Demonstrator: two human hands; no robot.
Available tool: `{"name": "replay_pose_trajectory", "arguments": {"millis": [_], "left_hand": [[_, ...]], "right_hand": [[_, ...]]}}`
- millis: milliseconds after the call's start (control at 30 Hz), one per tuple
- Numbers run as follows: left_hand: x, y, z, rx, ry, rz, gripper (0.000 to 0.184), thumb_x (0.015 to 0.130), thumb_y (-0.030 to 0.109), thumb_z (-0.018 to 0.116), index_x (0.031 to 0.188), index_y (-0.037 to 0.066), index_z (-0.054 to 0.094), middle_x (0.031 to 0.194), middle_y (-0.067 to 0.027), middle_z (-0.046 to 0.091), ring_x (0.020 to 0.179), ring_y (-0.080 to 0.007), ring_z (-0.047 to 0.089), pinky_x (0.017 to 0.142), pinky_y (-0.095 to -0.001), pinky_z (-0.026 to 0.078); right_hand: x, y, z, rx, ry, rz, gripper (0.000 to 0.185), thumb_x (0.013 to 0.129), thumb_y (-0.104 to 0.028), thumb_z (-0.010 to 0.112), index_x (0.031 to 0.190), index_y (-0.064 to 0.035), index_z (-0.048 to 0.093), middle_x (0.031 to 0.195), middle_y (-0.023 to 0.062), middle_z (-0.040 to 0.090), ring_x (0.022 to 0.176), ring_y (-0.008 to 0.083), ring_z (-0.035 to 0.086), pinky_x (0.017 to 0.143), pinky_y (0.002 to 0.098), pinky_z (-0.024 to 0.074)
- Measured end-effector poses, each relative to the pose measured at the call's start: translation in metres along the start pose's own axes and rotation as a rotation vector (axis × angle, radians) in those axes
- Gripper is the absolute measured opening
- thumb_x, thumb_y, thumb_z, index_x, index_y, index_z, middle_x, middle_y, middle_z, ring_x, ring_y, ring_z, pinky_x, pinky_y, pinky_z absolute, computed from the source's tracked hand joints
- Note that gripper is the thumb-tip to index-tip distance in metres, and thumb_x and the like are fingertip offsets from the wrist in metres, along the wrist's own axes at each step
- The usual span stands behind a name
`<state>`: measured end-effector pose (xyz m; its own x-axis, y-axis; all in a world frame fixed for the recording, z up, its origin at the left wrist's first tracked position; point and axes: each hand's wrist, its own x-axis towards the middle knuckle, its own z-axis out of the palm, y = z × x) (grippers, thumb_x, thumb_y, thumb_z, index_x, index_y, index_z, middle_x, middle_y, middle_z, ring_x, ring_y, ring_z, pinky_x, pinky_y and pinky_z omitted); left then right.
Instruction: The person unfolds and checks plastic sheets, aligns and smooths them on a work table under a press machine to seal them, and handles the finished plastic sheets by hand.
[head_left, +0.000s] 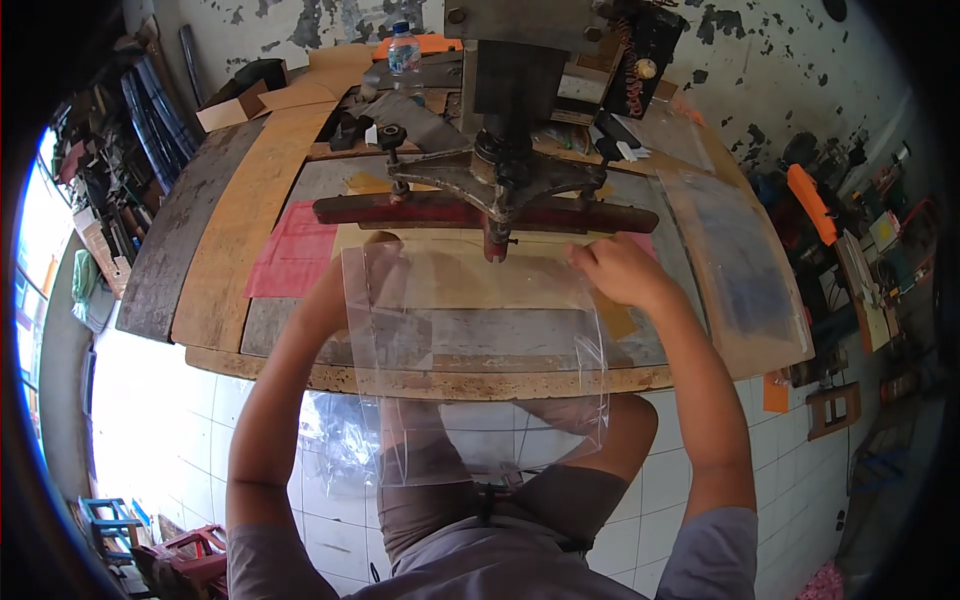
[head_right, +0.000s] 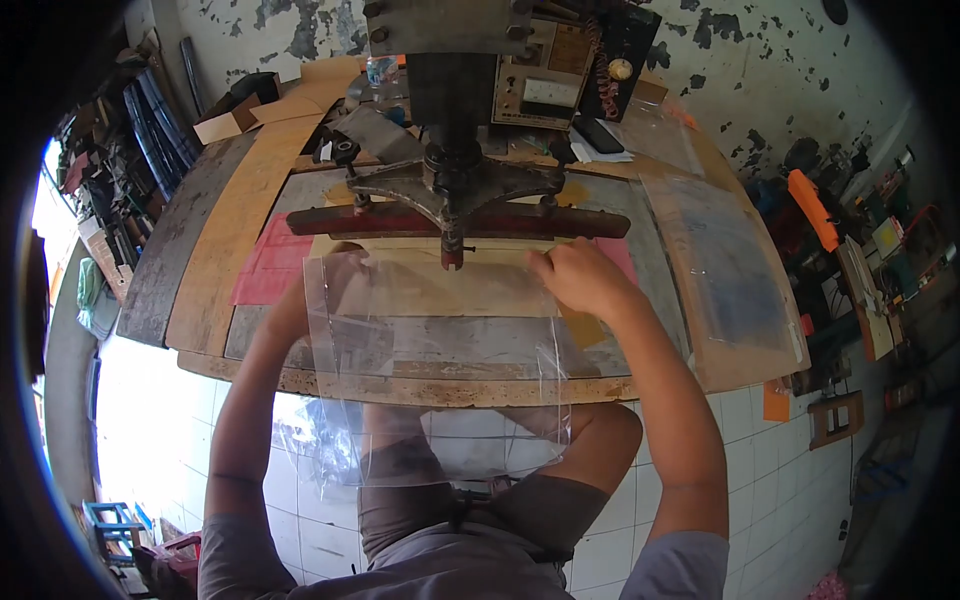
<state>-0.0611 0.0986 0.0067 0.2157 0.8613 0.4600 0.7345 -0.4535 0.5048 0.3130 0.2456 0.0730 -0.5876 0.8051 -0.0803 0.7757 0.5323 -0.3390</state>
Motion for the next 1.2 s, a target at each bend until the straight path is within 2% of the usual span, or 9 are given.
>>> {"name": "replay_pose_trajectory", "arguments": {"millis": [100,200,300,433,533,633,800,933,1200], "left_hand": [[0.013,-0.01,-0.02,-0.164,-0.166,-0.108,0.062,0.114,0.05,0.035,0.118,-0.004,0.065,0.121,-0.0231,0.071,0.115,-0.0434,0.067,0.106,-0.044,0.048],[0.033,0.026,-0.038,-0.26,-0.362,-0.58,0.088,0.106,0.073,0.028,0.13,-0.004,0.064,0.121,-0.0241,0.071,0.117,-0.0411,0.067,0.112,-0.0411,0.045],[0.04,0.057,-0.036,-0.068,-0.518,-0.488,0.1,0.097,0.084,0.041,0.145,-0.002,0.055,0.145,-0.0263,0.061,0.135,-0.0404,0.059,0.124,-0.047,0.035],[0.024,0.098,-0.013,0.395,-0.583,-0.328,0.123,0.075,0.094,0.061,0.149,-0.004,0.052,0.153,-0.028,0.052,0.148,-0.0427,0.045,0.127,-0.0559,0.026],[0.001,0.09,0.007,0.528,-0.448,-0.223,0.12,0.076,0.092,0.064,0.147,-0.004,0.053,0.153,-0.0286,0.05,0.151,-0.0442,0.039,0.127,-0.0586,0.024],[-0.005,0.083,0.006,0.421,-0.416,-0.179,0.12,0.08,0.088,0.061,0.153,-0.006,0.046,0.158,-0.0334,0.041,0.153,-0.0479,0.034,0.127,-0.0604,0.022],[-0.027,0.062,0.021,0.474,-0.235,-0.138,0.084,0.091,0.059,0.068,0.149,0.0,0.051,0.161,-0.0302,0.04,0.154,-0.0449,0.034,0.127,-0.0582,0.024],[-0.025,0.067,0.024,0.497,-0.229,-0.162,0.07,0.095,0.046,0.068,0.148,0.002,0.051,0.162,-0.0299,0.037,0.154,-0.0434,0.034,0.127,-0.057,0.026],[-0.017,0.071,0.025,0.494,-0.264,-0.174,0.069,0.095,0.038,0.067,0.15,0.003,0.046,0.162,-0.0314,0.036,0.154,-0.045,0.033,0.127,-0.0583,0.026]], "right_hand": [[0.005,-0.02,-0.011,-0.039,-0.112,0.111,0.077,0.111,-0.057,0.038,0.091,0.0055,0.079,0.093,0.034,0.072,0.098,0.0494,0.072,0.093,0.0519,0.0562],[0.011,-0.027,-0.004,-0.113,-0.175,0.089,0.084,0.103,-0.07,0.046,0.095,0.0072,0.078,0.097,0.0325,0.074,0.099,0.0483,0.073,0.095,0.0496,0.0569],[0.003,-0.039,-0.001,-0.203,-0.215,0.072,0.09,0.089,-0.079,0.063,0.102,0.0085,0.078,0.104,0.0312,0.075,0.1,0.0454,0.074,0.097,0.0482,0.0568],[-0.019,-0.042,0.002,-0.271,-0.212,-0.024,0.082,0.082,-0.074,0.075,0.111,0.0033,0.076,0.104,0.0247,0.076,0.101,0.042,0.074,0.092,0.0469,0.0588],[-0.032,-0.043,0.011,-0.304,-0.147,-0.045,0.082,0.078,-0.067,0.082,0.12,0.0023,0.073,0.117,0.0221,0.075,0.107,0.04,0.073,0.097,0.0457,0.0578],[-0.042,-0.019,0.033,-0.234,0.043,-0.159,0.077,0.081,-0.061,0.082,0.124,0.0022,0.072,0.128,0.021,0.072,0.114,0.0389,0.07,0.1,0.0456,0.056],[-0.058,-0.001,0.057,-0.362,0.288,-0.29,0.067,0.094,-0.051,0.074,0.133,0.0025,0.066,0.147,0.0202,0.06,0.131,0.036,0.059,0.107,0.0452,0.0511],[-0.06,-0.002,0.063,-0.289,0.293,-0.263,0.069,0.095,-0.051,0.072,0.137,0.0035,0.064,0.149,0.0203,0.059,0.132,0.0345,0.057,0.111,0.0445,0.049],[-0.051,0.006,0.06,-0.266,0.256,-0.26,0.076,0.095,-0.049,0.074,0.138,0.0116,0.059,0.149,0.0225,0.059,0.132,0.0343,0.056,0.111,0.0437,0.0485]]}}
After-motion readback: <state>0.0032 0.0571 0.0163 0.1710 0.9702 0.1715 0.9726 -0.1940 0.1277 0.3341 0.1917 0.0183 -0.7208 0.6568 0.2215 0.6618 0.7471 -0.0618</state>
